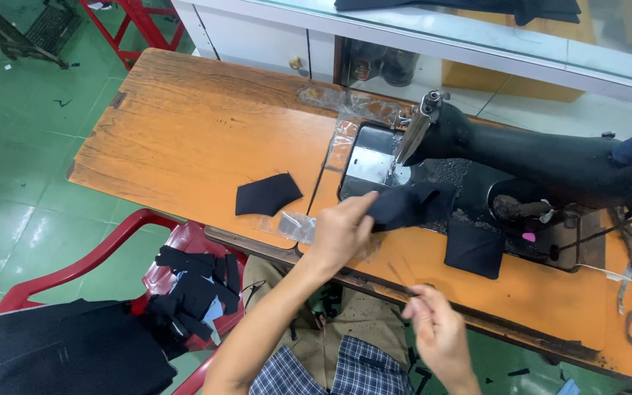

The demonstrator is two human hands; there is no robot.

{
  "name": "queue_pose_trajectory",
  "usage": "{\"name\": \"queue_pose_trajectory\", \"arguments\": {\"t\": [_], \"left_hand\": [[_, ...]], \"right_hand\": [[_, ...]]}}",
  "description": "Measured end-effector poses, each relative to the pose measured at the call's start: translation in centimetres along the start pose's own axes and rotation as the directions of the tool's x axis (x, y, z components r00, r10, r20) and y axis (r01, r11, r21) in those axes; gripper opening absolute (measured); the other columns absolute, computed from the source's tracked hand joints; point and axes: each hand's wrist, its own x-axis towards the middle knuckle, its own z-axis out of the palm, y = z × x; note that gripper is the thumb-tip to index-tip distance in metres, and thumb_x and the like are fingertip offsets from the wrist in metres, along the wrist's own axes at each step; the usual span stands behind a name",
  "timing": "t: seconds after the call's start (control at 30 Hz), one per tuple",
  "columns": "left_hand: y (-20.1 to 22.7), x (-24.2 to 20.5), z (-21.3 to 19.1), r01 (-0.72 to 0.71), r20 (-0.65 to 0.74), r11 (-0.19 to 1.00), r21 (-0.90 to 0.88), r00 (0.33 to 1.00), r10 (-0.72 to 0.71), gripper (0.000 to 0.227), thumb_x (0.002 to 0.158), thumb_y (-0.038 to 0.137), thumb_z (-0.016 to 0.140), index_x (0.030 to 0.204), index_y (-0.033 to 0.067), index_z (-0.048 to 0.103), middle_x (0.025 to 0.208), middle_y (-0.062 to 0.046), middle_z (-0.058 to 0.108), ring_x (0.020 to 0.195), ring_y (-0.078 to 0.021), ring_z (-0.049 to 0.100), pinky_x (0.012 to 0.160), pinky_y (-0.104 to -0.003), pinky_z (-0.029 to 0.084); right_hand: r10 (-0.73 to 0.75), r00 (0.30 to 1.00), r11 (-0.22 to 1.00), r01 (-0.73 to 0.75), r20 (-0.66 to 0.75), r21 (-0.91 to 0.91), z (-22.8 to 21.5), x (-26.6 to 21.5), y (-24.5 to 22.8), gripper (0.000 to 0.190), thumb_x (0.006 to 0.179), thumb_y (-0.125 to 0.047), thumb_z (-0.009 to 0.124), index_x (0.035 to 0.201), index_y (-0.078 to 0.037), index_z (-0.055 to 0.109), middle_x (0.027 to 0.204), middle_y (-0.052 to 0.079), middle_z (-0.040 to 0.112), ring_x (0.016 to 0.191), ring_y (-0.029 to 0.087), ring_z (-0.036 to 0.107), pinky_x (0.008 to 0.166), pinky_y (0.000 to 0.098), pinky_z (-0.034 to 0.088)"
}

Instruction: The person sits at a sewing machine and repeatedly picks up small black fabric pieces, aligns them with white pattern pieces, and places them on the table. The person handles the fabric by hand without using the sewing machine during the clip.

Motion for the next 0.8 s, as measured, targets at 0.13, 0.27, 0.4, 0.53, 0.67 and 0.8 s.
{"name": "queue_pose_trajectory", "arguments": {"t": [0.13, 0.27, 0.4, 0.53, 0.67, 0.8], "left_hand": [[1.7, -2.2, -2.9, 0.35, -0.132, 0.846, -0.402, 0.892, -0.432, 0.013, 0.09, -0.001, 0.061, 0.079, 0.0037, 0.066, 0.059, 0.003, 0.045, 0.056, -0.0071, 0.034, 0.048, -0.029, 0.03], [1.8, -6.9, -3.6, 0.318, -0.228, 0.83, -0.459, 0.861, -0.455, 0.031, 0.088, -0.008, 0.067, 0.116, -0.0005, 0.076, 0.11, -0.013, 0.079, 0.099, -0.0167, 0.077, 0.088, -0.026, 0.064], [1.9, -11.0, -3.7, 0.285, -0.264, 0.744, -0.605, 0.809, -0.525, 0.024, 0.091, -0.004, 0.07, 0.115, -0.0027, 0.073, 0.096, -0.009, 0.077, 0.084, -0.0103, 0.068, 0.072, -0.025, 0.058], [2.5, -12.9, -4.1, 0.252, -0.16, 0.586, -0.77, 0.813, -0.559, 0.024, 0.094, 0.006, 0.074, 0.115, -0.002, 0.066, 0.113, -0.018, 0.076, 0.106, -0.0243, 0.076, 0.093, -0.032, 0.062], [1.8, -14.0, -4.4, 0.235, -0.185, 0.704, -0.67, 0.865, -0.466, 0.027, 0.095, 0.019, 0.07, 0.116, 0.0027, 0.071, 0.108, -0.012, 0.075, 0.096, -0.0238, 0.074, 0.082, -0.038, 0.06], [3.4, -12.3, -6.9, 0.125, -0.142, 0.689, -0.714, 0.938, -0.317, 0.028, 0.101, 0.017, 0.068, 0.121, -0.001, 0.07, 0.124, -0.019, 0.072, 0.117, -0.0334, 0.072, 0.099, -0.041, 0.064]], "right_hand": [[-0.053, 0.998, 0.903, 0.037, 0.026, 0.428, 4.3, -0.4, -1.3, 0.029, 0.101, -0.011, 0.056, 0.121, 0.004, 0.069, 0.075, 0.01, 0.07, 0.052, 0.01, 0.053, 0.044, 0.0221, 0.042], [0.026, 0.996, 0.845, -0.065, 0.08, 0.53, 6.2, 0.2, -3.8, 0.033, 0.102, -0.015, 0.055, 0.121, 0.007, 0.07, 0.073, 0.012, 0.065, 0.05, 0.014, 0.047, 0.045, 0.0285, 0.039], [0.027, 0.974, 0.77, -0.164, 0.226, 0.617, 7.3, 0.1, -4.6, 0.027, 0.104, -0.012, 0.054, 0.117, 0.006, 0.069, 0.071, 0.011, 0.062, 0.045, 0.012, 0.042, 0.039, 0.0281, 0.032], [-0.067, 0.967, 0.711, -0.128, 0.247, 0.691, 7.2, 0.2, -5.7, 0.018, 0.106, -0.01, 0.053, 0.102, 0.004, 0.062, 0.068, 0.01, 0.056, 0.046, 0.011, 0.036, 0.04, 0.027, 0.029], [-0.246, 0.942, 0.7, 0.01, 0.229, 0.714, 7.3, 0.2, -4.9, 0.02, 0.106, -0.012, 0.054, 0.089, -0.002, 0.056, 0.064, 0.004, 0.042, 0.053, 0.013, 0.035, 0.048, 0.0306, 0.03], [-0.298, 0.937, 0.601, 0.035, 0.182, 0.799, 8.2, 0.2, -3.7, 0.045, 0.103, -0.04, 0.058, 0.073, -0.013, 0.04, 0.067, 0.003, 0.033, 0.059, 0.016, 0.029, 0.056, 0.0335, 0.023]]}}
